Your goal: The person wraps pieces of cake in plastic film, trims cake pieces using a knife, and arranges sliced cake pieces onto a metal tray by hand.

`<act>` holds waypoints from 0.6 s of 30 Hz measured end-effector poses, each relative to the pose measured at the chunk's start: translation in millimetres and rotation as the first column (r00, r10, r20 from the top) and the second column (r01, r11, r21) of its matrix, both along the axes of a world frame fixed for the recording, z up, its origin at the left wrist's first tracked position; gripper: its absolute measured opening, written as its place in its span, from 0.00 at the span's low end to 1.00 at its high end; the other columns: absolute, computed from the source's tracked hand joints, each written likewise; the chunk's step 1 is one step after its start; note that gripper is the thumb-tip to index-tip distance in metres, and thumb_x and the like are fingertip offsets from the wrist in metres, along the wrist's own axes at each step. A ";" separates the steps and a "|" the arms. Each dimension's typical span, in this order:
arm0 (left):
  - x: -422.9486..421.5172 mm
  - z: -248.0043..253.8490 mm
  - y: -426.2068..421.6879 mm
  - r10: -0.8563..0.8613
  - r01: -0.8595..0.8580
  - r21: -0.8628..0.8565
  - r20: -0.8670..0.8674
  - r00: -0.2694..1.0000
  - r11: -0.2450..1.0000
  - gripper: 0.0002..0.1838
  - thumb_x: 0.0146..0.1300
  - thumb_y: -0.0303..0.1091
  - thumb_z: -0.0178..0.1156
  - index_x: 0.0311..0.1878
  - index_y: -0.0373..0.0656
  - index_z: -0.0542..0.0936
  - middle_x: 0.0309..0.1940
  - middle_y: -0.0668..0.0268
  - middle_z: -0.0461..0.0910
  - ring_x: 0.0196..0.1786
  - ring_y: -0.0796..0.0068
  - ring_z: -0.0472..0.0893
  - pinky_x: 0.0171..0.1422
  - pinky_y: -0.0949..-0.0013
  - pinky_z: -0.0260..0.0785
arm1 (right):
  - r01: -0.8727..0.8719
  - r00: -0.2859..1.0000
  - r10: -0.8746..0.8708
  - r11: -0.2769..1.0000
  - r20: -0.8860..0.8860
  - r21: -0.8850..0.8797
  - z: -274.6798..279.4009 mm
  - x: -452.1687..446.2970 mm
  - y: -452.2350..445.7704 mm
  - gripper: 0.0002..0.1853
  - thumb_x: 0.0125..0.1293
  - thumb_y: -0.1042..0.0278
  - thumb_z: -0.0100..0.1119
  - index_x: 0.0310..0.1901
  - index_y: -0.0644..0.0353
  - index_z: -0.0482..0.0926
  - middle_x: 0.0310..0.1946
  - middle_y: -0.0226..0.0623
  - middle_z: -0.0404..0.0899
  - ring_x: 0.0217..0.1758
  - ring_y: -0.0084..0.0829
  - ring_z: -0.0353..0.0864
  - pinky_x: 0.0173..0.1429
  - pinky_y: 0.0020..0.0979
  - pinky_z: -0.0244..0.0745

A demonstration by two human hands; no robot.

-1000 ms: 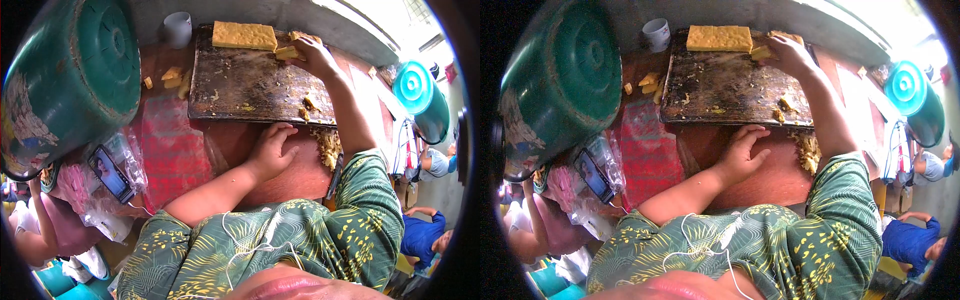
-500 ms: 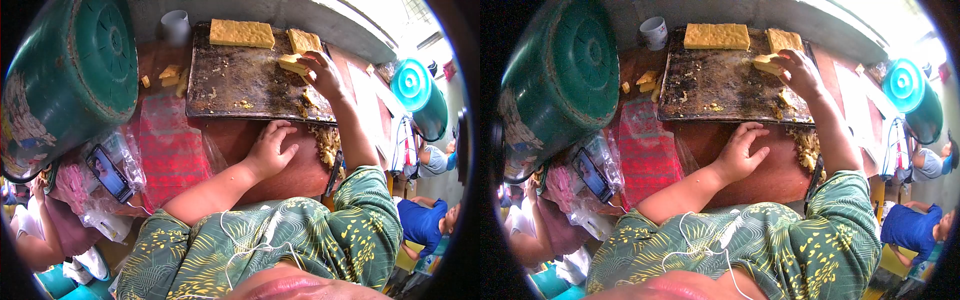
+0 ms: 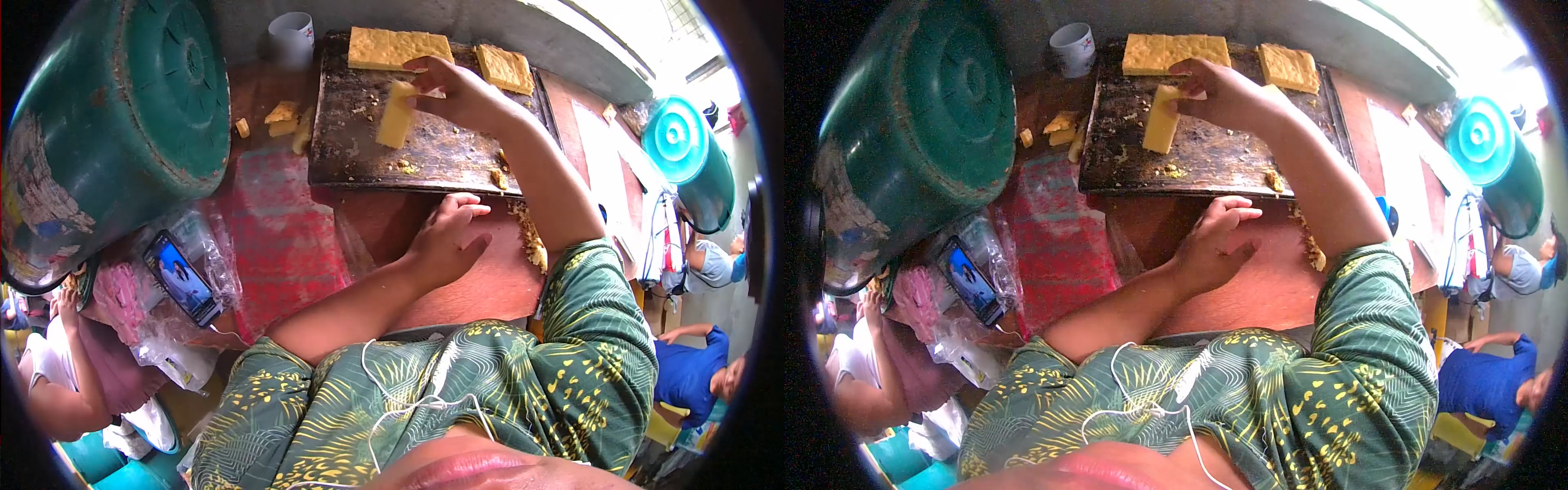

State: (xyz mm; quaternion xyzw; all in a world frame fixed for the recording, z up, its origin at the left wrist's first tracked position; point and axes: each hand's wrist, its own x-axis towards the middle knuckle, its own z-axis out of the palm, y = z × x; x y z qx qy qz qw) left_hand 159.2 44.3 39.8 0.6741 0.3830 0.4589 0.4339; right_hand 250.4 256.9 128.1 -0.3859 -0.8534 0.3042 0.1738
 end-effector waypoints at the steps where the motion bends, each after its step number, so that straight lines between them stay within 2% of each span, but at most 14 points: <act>1: 0.5 -2.0 0.5 -0.002 0.002 0.021 0.025 1.000 1.000 0.24 0.67 0.36 0.69 0.64 0.40 0.78 0.66 0.49 0.71 0.71 0.49 0.72 0.76 0.54 0.65 | 0.022 0.998 -0.031 0.989 0.062 0.146 -0.7 0.6 2.4 0.34 0.67 0.52 0.74 0.70 0.56 0.73 0.58 0.47 0.85 0.58 0.46 0.86 0.63 0.41 0.80; 2: 1.0 -3.9 0.5 0.002 -0.003 0.024 0.017 1.000 1.000 0.24 0.66 0.36 0.70 0.64 0.40 0.78 0.66 0.49 0.71 0.70 0.49 0.73 0.76 0.54 0.65 | 0.034 0.990 -0.071 0.957 0.119 0.288 -0.9 2.4 3.7 0.35 0.67 0.52 0.74 0.71 0.56 0.73 0.59 0.48 0.84 0.59 0.47 0.86 0.64 0.42 0.81; 4: 1.4 -1.7 -0.1 0.014 -0.014 0.028 0.005 1.000 1.000 0.25 0.66 0.34 0.70 0.64 0.40 0.78 0.66 0.49 0.71 0.70 0.49 0.73 0.75 0.54 0.66 | 0.194 0.957 -0.257 0.914 0.137 0.357 8.3 17.1 6.5 0.34 0.66 0.51 0.74 0.70 0.54 0.75 0.61 0.49 0.84 0.64 0.48 0.83 0.67 0.42 0.79; 6: 4.5 -6.9 -0.2 0.032 -0.032 0.039 0.002 0.999 0.999 0.25 0.65 0.34 0.71 0.64 0.41 0.79 0.66 0.49 0.72 0.69 0.49 0.74 0.75 0.54 0.66 | 0.222 0.922 -0.331 0.878 0.202 0.424 7.7 46.2 22.3 0.35 0.67 0.45 0.72 0.69 0.56 0.75 0.56 0.47 0.85 0.60 0.46 0.85 0.64 0.44 0.80; 9: 5.2 -6.5 -2.6 0.039 -0.039 0.012 -0.017 0.999 0.999 0.25 0.64 0.33 0.71 0.63 0.41 0.79 0.66 0.51 0.72 0.69 0.50 0.74 0.75 0.56 0.66 | 0.271 0.735 -0.500 0.836 0.458 0.477 -6.3 85.1 37.0 0.37 0.66 0.41 0.72 0.70 0.54 0.75 0.55 0.49 0.85 0.60 0.47 0.85 0.63 0.45 0.80; 12: 3.0 -1.9 -3.8 0.028 -0.030 -0.036 -0.054 0.998 0.999 0.25 0.63 0.34 0.71 0.64 0.41 0.80 0.66 0.53 0.73 0.70 0.51 0.74 0.76 0.57 0.66 | 0.352 0.665 -0.478 0.878 0.574 0.324 -13.7 91.4 29.5 0.39 0.65 0.39 0.72 0.71 0.53 0.73 0.53 0.51 0.86 0.59 0.48 0.85 0.62 0.45 0.79; 13: 2.9 -0.6 -4.0 0.023 -0.027 -0.055 -0.068 0.997 0.998 0.25 0.63 0.34 0.70 0.64 0.41 0.80 0.66 0.54 0.73 0.70 0.52 0.74 0.76 0.57 0.66 | 0.394 0.650 -0.496 0.868 0.576 0.302 -12.9 86.0 25.8 0.39 0.63 0.43 0.74 0.72 0.52 0.72 0.50 0.50 0.87 0.58 0.48 0.85 0.62 0.44 0.79; 16: 2.4 -2.9 -3.0 0.019 -0.021 -0.044 -0.056 0.998 0.999 0.25 0.64 0.35 0.70 0.63 0.41 0.80 0.66 0.54 0.73 0.70 0.50 0.74 0.76 0.55 0.66 | 0.336 0.688 -0.484 0.873 0.541 0.353 -20.3 87.9 31.7 0.38 0.62 0.49 0.76 0.71 0.51 0.72 0.48 0.49 0.87 0.56 0.48 0.86 0.62 0.43 0.80; 18: 3.2 -7.9 -0.5 0.012 -0.012 -0.005 -0.047 0.999 1.000 0.24 0.65 0.36 0.69 0.63 0.41 0.80 0.66 0.53 0.73 0.71 0.50 0.74 0.76 0.55 0.66 | 0.300 0.821 -0.449 0.865 0.353 0.403 -21.8 89.4 34.8 0.37 0.62 0.54 0.77 0.71 0.50 0.72 0.48 0.49 0.86 0.56 0.47 0.85 0.61 0.44 0.80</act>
